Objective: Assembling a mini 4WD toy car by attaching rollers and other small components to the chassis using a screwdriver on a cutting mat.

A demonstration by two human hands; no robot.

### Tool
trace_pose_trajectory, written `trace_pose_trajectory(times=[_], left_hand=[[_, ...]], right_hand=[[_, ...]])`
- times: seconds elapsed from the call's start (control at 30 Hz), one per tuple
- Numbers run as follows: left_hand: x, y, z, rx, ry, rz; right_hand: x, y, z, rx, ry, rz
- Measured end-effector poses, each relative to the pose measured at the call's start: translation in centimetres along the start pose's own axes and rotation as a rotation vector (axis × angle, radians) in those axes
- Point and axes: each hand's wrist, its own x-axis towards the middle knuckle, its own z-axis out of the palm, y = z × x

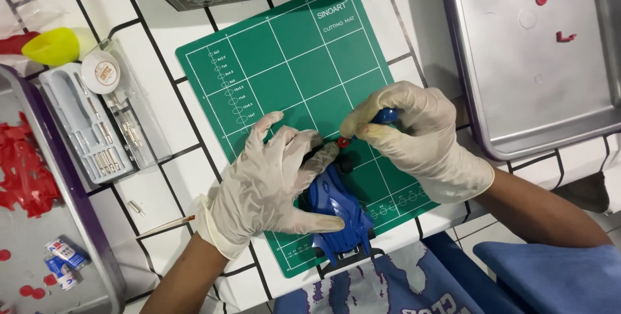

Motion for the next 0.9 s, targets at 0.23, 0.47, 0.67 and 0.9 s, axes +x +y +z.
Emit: trace_pose_trajectory(times=[0.23,0.47,0.67,0.9], left_hand=[[0.1,-0.3,-0.3,0.026,0.020,0.097],[-0.1,-0.3,-0.1,0.064,-0.053,0.073],[-0.3,-0.3,-0.1,0.014,-0.199,-0.009],[-0.4,-0.2,-0.1,0.159,-0.139,0.077]], right_hand=[[0.4,-1.5,-0.7,-0.152,-0.075,-0.061],[1.1,-1.8,-0.6,-0.299,-0.209,-0.124],[0.6,-1.3,-0.9,-0.288,-0.111,-0.171],[0.4,-0.6,-0.9,-0.308,-0.119,-0.183]])
